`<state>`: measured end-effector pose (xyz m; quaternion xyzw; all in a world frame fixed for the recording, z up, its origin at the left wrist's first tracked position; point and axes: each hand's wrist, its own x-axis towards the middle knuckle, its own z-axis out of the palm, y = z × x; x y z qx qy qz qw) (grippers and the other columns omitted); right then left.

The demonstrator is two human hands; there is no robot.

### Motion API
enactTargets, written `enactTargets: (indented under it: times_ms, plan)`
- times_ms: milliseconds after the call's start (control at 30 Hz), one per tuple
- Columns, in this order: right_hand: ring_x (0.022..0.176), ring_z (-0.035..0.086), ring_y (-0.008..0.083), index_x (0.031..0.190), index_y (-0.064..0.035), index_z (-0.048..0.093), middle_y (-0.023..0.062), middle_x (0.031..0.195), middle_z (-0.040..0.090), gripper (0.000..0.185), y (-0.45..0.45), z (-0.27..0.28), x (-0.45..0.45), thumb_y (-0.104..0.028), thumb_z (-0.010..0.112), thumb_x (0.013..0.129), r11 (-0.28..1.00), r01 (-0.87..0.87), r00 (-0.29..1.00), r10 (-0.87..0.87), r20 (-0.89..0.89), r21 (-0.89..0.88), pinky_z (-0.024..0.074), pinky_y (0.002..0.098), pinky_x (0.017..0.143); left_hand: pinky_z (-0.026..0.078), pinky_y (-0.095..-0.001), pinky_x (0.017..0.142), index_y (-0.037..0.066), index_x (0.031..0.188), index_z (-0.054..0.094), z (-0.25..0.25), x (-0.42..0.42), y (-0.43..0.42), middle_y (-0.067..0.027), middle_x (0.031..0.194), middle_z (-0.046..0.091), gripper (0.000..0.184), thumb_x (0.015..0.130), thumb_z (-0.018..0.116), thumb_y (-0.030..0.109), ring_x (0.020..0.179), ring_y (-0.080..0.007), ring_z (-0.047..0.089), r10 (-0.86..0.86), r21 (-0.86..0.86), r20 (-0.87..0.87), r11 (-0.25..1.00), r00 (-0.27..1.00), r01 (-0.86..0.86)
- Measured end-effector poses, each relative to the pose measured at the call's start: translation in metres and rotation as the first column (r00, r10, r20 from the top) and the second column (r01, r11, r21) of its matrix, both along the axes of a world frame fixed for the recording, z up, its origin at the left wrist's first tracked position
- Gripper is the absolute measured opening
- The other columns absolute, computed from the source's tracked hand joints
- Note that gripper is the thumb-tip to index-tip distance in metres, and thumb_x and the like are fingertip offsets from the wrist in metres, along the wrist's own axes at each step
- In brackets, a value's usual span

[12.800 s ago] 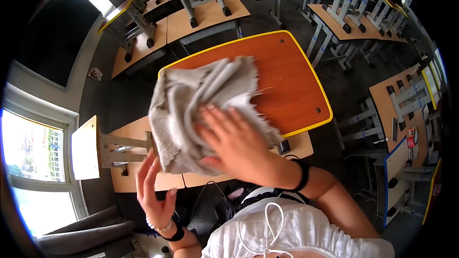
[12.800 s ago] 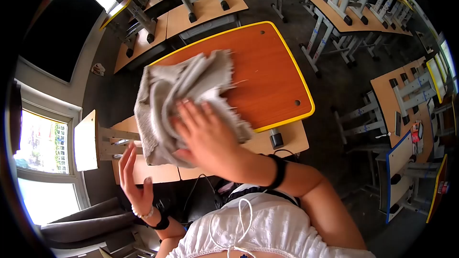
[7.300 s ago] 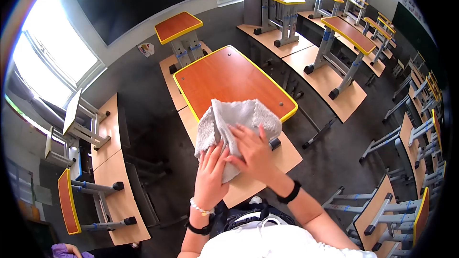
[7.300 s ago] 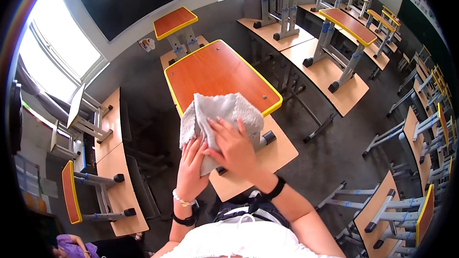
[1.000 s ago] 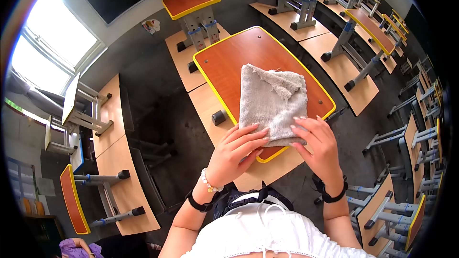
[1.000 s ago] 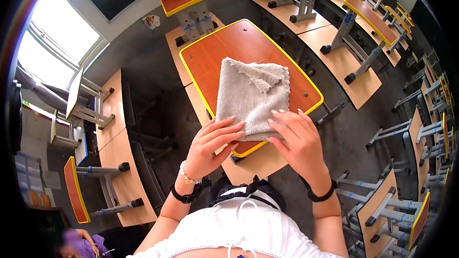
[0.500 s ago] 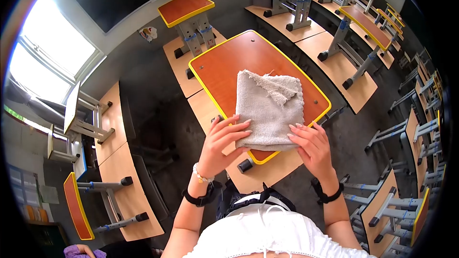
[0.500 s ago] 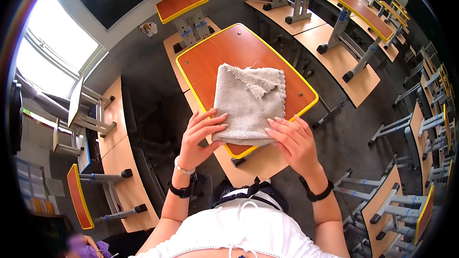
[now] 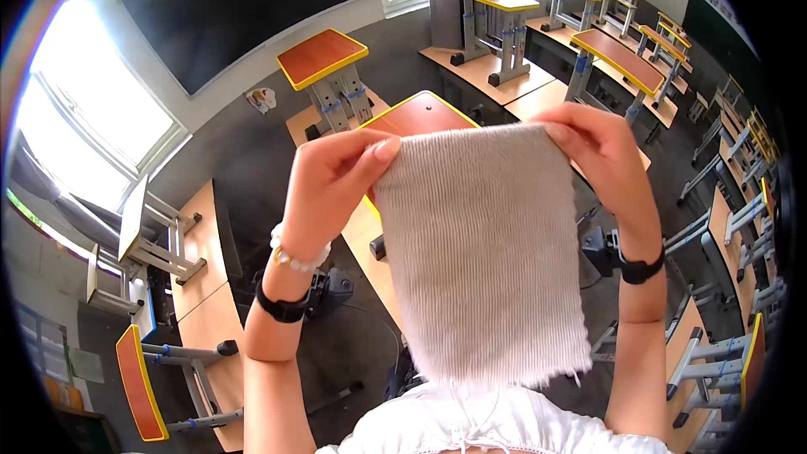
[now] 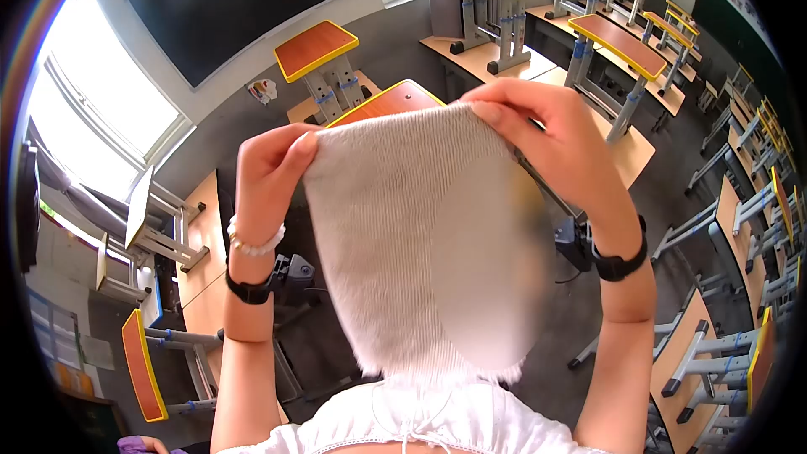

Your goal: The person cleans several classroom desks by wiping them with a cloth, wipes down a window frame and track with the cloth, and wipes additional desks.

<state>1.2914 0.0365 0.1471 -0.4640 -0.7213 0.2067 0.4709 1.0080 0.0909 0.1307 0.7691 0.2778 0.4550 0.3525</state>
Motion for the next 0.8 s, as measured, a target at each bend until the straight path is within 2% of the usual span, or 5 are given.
enactTargets:
  times_ms: [167, 200, 333, 600, 800]
  plan:
    - [0.088, 0.066, 0.0204, 0.113, 0.0019, 0.064, 0.0116, 0.104, 0.069, 0.028, 0.058, -0.071, 0.011, -0.016, 0.063, 0.092, 0.997, 0.061, 0.977, -0.07, 0.203, 0.048, 0.0513, 0.03, 0.081, 0.051, -0.0264, 0.078, 0.001, 0.119, 0.062, -0.065, 0.006, 0.054, -0.0058, 0.097, 0.072, 0.03, 0.093, 0.063, 0.015, 0.087, -0.0135, 0.066, 0.256, 0.173, -0.149, 0.958, 0.955, -0.23]
    - [0.093, 0.066, 0.0235, 0.116, 0.0018, 0.062, 0.013, 0.11, 0.068, 0.031, 0.063, -0.083, 0.013, -0.016, 0.063, 0.092, 0.992, 0.089, 0.961, -0.11, 0.254, 0.094, 0.0515, 0.0324, 0.084, 0.051, -0.0324, 0.088, 0.005, 0.13, 0.055, -0.084, 0.0, 0.062, -0.011, 0.114, 0.069, 0.041, 0.091, 0.065, 0.016, 0.101, -0.0228, 0.067, 0.367, 0.327, -0.264, 0.904, 0.892, -0.275]
    - [0.133, 0.041, 0.0356, 0.132, -0.0039, 0.053, 0.0197, 0.144, 0.042, 0.053, 0.041, -0.106, 0.007, -0.034, 0.063, 0.09, 0.974, -0.225, 0.819, 0.182, 0.545, 0.011, 0.0336, 0.0412, 0.11, 0.038, -0.039, 0.107, 0.007, 0.139, 0.046, -0.103, -0.001, 0.039, -0.0131, 0.145, 0.047, 0.054, 0.09, 0.065, 0.016, 0.13, -0.0308, 0.047, 0.175, 0.264, -0.399, 0.962, 0.9, -0.07]
    - [0.139, 0.032, 0.0383, 0.144, -0.0071, 0.039, 0.0238, 0.149, 0.034, 0.078, 0.005, -0.145, -0.005, -0.056, 0.058, 0.087, 0.983, -0.184, 0.721, 0.14, 0.679, -0.007, 0.0259, 0.0484, 0.114, 0.014, -0.0579, 0.115, 0.007, 0.149, 0.032, -0.127, 0.017, -0.001, -0.0156, 0.157, 0.025, 0.078, 0.087, 0.064, 0.042, 0.147, -0.0326, 0.019, 0.026, 0.163, -0.71, 0.978, 0.703, 0.129]
    - [0.139, 0.034, 0.0367, 0.143, -0.0051, 0.04, 0.0233, 0.149, 0.034, 0.074, -0.017, -0.14, -0.013, -0.053, 0.056, 0.09, 0.981, -0.185, 0.669, 0.167, 0.724, -0.055, 0.0266, 0.0474, 0.114, 0.013, -0.0567, 0.116, 0.006, 0.149, 0.032, -0.118, 0.016, -0.05, -0.0158, 0.156, 0.028, 0.083, 0.083, 0.066, 0.044, 0.145, -0.0295, 0.025, 0.145, 0.217, -0.783, 0.975, 0.605, 0.047]
